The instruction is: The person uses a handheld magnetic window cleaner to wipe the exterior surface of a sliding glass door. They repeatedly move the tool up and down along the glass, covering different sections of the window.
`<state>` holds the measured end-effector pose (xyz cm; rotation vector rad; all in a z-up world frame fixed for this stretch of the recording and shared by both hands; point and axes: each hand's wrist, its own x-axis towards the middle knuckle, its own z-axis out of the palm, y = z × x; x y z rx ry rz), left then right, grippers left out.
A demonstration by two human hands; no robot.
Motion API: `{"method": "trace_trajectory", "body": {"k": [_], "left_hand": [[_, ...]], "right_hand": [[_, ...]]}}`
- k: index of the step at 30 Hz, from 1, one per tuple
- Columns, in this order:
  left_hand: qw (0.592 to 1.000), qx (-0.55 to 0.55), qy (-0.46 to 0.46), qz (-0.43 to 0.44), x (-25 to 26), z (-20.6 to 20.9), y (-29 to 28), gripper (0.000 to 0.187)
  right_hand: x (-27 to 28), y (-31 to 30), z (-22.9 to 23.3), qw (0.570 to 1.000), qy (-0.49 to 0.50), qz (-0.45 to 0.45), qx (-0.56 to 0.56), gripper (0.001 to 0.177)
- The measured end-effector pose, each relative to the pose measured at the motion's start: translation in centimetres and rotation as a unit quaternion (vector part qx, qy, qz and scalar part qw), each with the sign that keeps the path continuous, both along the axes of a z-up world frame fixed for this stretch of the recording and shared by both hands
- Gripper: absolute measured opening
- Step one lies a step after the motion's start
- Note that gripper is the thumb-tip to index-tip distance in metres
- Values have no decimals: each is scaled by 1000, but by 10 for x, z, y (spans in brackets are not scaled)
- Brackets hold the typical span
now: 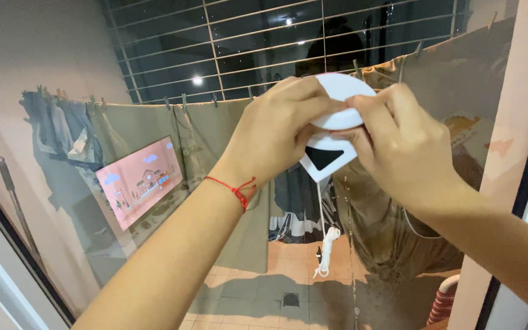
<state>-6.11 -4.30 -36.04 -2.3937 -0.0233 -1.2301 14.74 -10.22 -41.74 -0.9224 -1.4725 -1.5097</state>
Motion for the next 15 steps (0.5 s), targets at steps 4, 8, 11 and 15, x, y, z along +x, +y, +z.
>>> {"method": "trace_trajectory", "body": {"k": [4, 8, 11, 15], "left_hand": [[999, -14, -10, 33, -1, -12, -1, 56], [999, -17, -19, 33, 2, -17, -3, 54], [998, -34, -26, 39, 0, -22, -4, 53], [999, -34, -23, 25, -4, -38, -9, 48]], "right_hand": [[-4, -1, -11, 1000, 15, -1, -7, 21], [-5, -3, -14, 1000, 28, -2, -14, 21], [-6, -4, -17, 1000, 14, 5, -13, 20], [-8, -10, -29, 999, 1, 6, -31, 19]]}}
